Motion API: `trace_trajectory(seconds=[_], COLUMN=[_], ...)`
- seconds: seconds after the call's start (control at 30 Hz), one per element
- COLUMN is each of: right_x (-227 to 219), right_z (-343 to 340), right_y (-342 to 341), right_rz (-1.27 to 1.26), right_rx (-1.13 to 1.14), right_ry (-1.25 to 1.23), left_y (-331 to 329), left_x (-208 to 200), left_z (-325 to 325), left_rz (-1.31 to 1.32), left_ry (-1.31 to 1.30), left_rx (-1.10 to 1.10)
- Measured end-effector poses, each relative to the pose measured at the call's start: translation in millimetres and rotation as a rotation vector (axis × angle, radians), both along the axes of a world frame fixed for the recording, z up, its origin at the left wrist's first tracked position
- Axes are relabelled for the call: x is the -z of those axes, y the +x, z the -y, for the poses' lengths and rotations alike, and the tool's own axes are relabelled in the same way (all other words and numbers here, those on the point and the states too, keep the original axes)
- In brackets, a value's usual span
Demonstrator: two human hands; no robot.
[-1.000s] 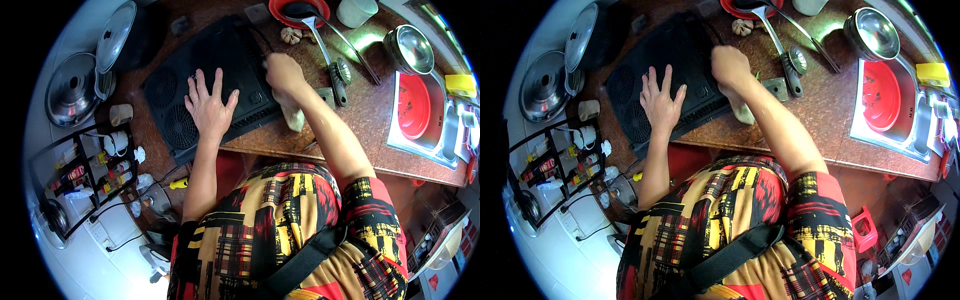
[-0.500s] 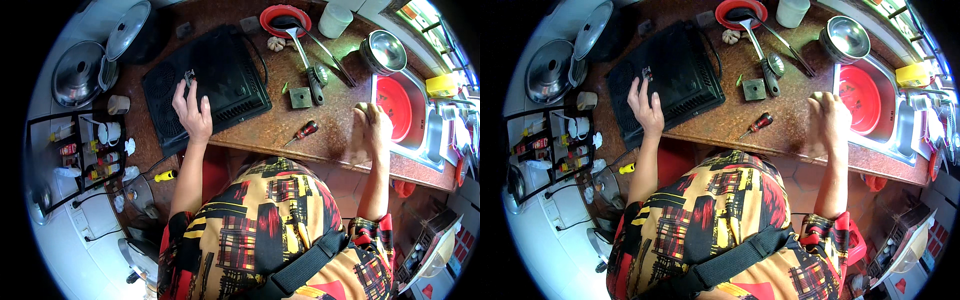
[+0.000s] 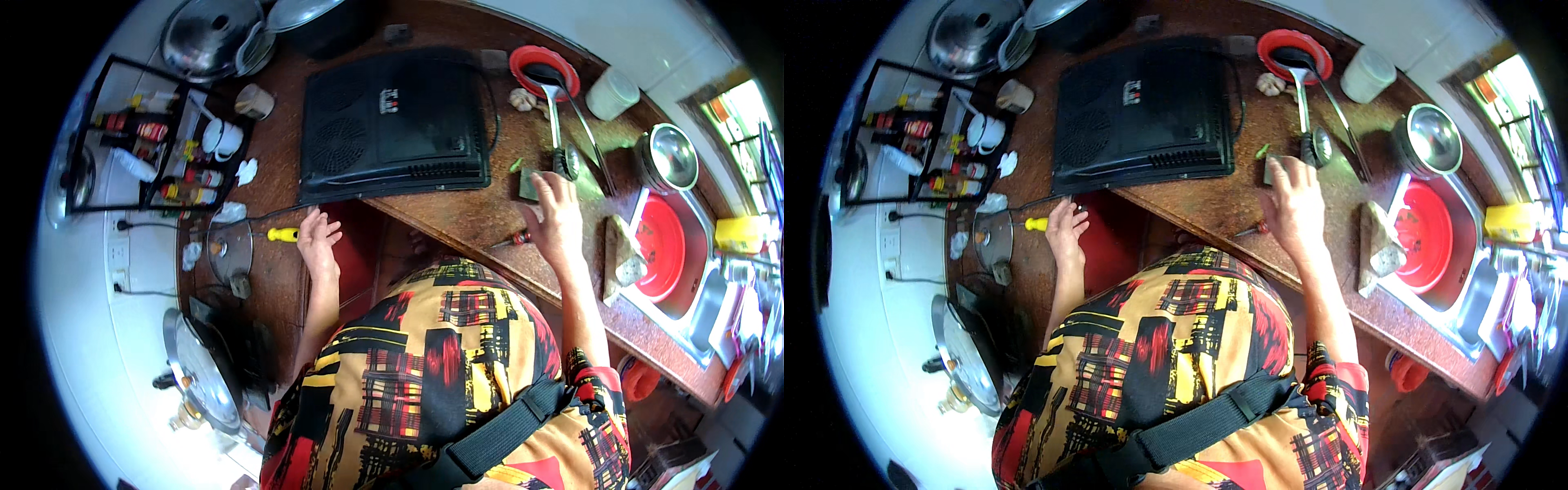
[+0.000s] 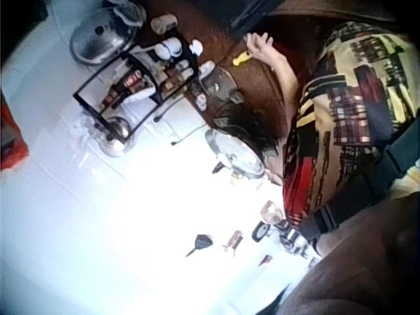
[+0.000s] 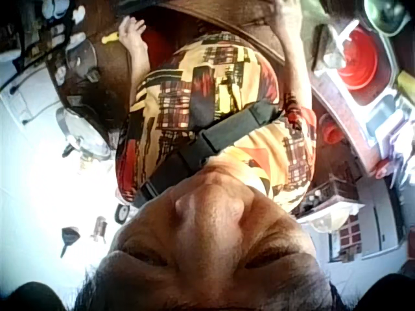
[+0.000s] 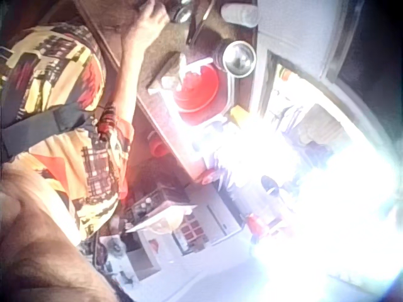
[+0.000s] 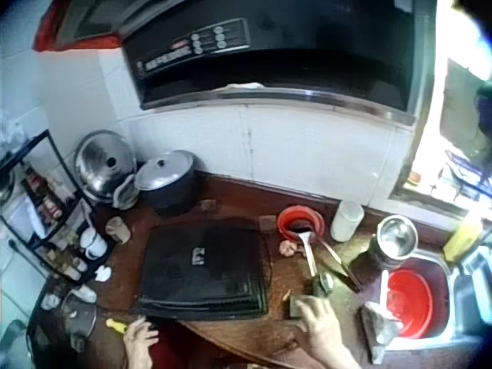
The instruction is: The person repairs an induction cooktop by using a screwdriver to tighten or loosen screws on the bottom casing and then wipes the surface with a cloth.
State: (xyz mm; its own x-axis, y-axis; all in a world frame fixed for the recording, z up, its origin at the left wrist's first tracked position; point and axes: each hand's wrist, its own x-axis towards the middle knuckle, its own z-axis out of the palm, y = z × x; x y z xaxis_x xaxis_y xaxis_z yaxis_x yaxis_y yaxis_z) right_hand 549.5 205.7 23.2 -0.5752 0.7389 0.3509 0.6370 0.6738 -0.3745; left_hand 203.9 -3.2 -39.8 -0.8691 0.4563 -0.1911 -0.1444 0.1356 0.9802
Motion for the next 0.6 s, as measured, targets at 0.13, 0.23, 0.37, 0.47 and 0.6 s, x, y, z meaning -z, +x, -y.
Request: trace_trajectory(seconds=[0.13,0.23,0.37,0.47,0.6], right_x=[2.6,8.1,23.4,35.9,43.9], right_z=[3.3,6.7,5.9,4.4,16.0], right_y=[-47.4,-70.5,-90.3,-97.2,-96.2], right_rz=[0.002,0.013,-0.028,-0.09,-0.127], right_rx=[-0.118,-0.162,-0.068,0.02,-0.009], right_ry=[-0.043,-0.031,-0.036,-0.023,0.043], left_y=[-18.6,-35.3,-72.2,-98.3,-77.0], left_x=[-13.9,-15.6,-9.4,5.1,-16.5], left_z=[11.4,14.6,0.9,-5.4,-19.4], left_rz=[0.015,-0.063,-0.171,-0.292,-0.677], left_ry=[0.031,0.07,-0.033,-0.148,-0.238], left_rx=[-0.051,-0.106,-0.028,0.058,0.13])
